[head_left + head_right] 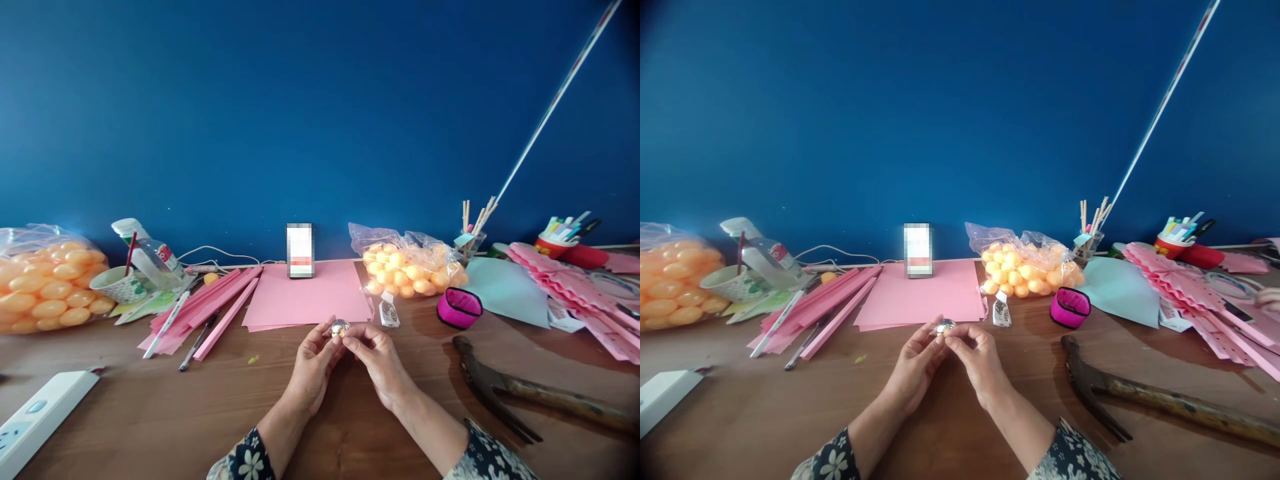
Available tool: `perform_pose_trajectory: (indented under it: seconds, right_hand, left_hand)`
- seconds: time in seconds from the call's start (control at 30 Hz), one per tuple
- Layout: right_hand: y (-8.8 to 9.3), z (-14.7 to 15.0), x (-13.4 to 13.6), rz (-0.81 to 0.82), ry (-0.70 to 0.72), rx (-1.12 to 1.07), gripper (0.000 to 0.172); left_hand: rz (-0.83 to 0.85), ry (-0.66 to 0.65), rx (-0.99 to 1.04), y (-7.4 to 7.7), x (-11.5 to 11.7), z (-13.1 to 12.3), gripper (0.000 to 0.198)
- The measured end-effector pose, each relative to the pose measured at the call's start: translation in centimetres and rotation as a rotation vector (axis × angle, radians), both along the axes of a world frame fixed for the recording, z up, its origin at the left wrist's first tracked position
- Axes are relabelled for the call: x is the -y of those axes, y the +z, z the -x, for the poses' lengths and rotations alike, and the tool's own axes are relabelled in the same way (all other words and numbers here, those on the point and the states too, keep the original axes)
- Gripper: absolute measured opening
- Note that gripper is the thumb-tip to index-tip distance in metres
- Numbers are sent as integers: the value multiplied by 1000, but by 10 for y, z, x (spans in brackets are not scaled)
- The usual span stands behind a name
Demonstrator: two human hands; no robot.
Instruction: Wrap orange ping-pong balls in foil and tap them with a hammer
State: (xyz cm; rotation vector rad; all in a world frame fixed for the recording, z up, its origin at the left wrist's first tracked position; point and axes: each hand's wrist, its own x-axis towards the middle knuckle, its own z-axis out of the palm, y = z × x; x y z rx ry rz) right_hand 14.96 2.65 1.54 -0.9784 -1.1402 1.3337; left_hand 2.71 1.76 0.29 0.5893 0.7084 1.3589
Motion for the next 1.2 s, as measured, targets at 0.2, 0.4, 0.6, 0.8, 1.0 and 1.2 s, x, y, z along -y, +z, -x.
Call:
perform_pose_trajectory:
  seconds: [0.2,0.4,0.6,0.8,1.0,1.2]
  right_hand:
    - [0,0,1,6,-10,71,15]
    - [-4,0,-1,-19,-47,114,17]
    - [-5,0,-1,-20,-56,148,17]
    - [-5,2,0,5,-26,80,20]
    - [-4,2,1,10,-21,43,20]
    - [-5,2,0,19,-25,31,20]
  left_hand:
    - [14,9,1,1,0,0,42]
    - [12,21,-15,1,0,0,44]
    - [-1,16,-16,0,1,1,45]
    - [-1,15,-6,0,0,1,46]
    - [10,24,9,1,0,1,45]
    - [8,27,12,1,-1,1,46]
